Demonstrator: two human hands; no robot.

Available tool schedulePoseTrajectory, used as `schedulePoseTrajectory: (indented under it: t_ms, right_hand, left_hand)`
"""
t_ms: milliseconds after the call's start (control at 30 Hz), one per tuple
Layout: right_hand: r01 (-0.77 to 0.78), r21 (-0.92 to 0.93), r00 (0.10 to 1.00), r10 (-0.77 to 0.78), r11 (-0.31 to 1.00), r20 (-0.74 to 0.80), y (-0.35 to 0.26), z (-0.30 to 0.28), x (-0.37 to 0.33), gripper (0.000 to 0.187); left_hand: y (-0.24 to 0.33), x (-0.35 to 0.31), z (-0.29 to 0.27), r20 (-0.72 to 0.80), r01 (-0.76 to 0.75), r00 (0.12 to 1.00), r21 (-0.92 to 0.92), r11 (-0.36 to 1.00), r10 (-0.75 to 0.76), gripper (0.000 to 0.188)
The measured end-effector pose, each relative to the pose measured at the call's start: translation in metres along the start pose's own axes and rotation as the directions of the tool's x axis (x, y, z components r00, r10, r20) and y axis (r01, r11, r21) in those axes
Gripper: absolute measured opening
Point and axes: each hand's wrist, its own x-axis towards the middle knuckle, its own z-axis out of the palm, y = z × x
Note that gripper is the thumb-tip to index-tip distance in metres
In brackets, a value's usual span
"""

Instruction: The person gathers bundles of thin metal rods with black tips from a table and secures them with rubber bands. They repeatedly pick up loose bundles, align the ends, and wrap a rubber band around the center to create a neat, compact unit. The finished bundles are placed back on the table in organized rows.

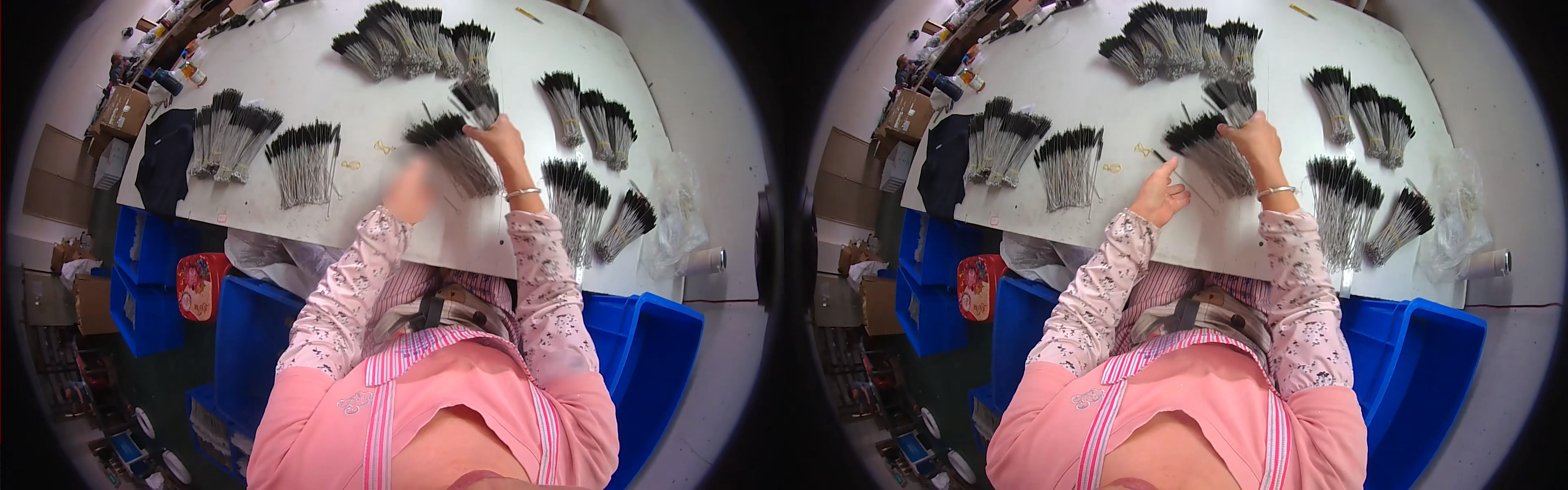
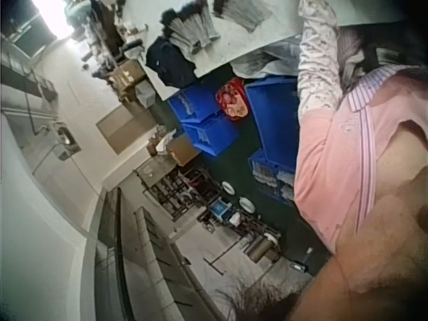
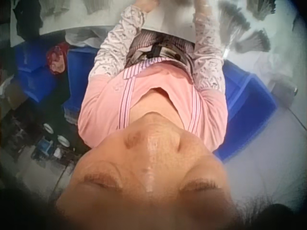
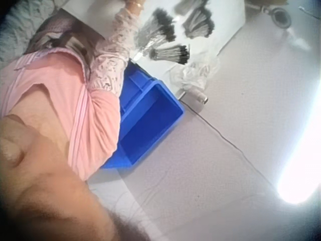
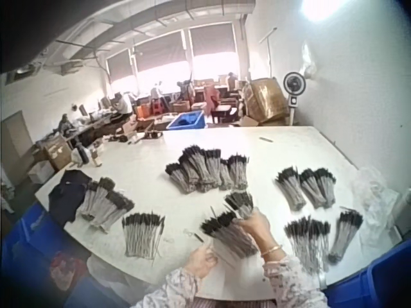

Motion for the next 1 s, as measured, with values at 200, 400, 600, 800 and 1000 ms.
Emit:
schedulePoseTrajectory:
  t_ms: [200, 400, 600, 800, 1000]
  right_hand:
    - [0.046, -0.14, 0.997, -0.053, 0.989, -0.049, 0.017, 0.06, -0.011, 0.072]
    - [0.058, 0.155, 0.952, -0.101, 0.986, 0.288, 0.027, 0.049, -0.018, 0.063]
    - [0.127, 0.333, 0.971, -0.185, 0.934, 0.149, 0.031, 0.052, -0.031, 0.046]
    - [0.411, -0.033, 0.912, -0.411, 0.911, 0.0, 0.012, 0.037, -0.069, 0.034]
    - [0.439, -0.454, 0.895, -0.423, 0.776, 0.143, -0.026, -0.042, -0.132, 0.035]
  left_hand:
    - [-0.018, 0.067, 0.034, 0.121, 0.045, 0.992, -0.025, 0.999, -0.042, 0.035]
    - [-0.011, 0.059, 0.056, 0.035, -0.032, 0.999, 0.074, 0.997, 0.03, 0.037]
    - [-0.021, 0.063, 0.064, 0.207, -0.075, 0.976, 0.053, 0.996, 0.063, 0.05]
    - [-0.021, 0.049, 0.06, 0.38, 0.099, 0.925, -0.25, 0.963, 0.004, 0.013]
    - [-0.026, 0.018, 0.072, 0.437, 0.148, 0.897, -0.445, 0.883, 0.07, 0.018]
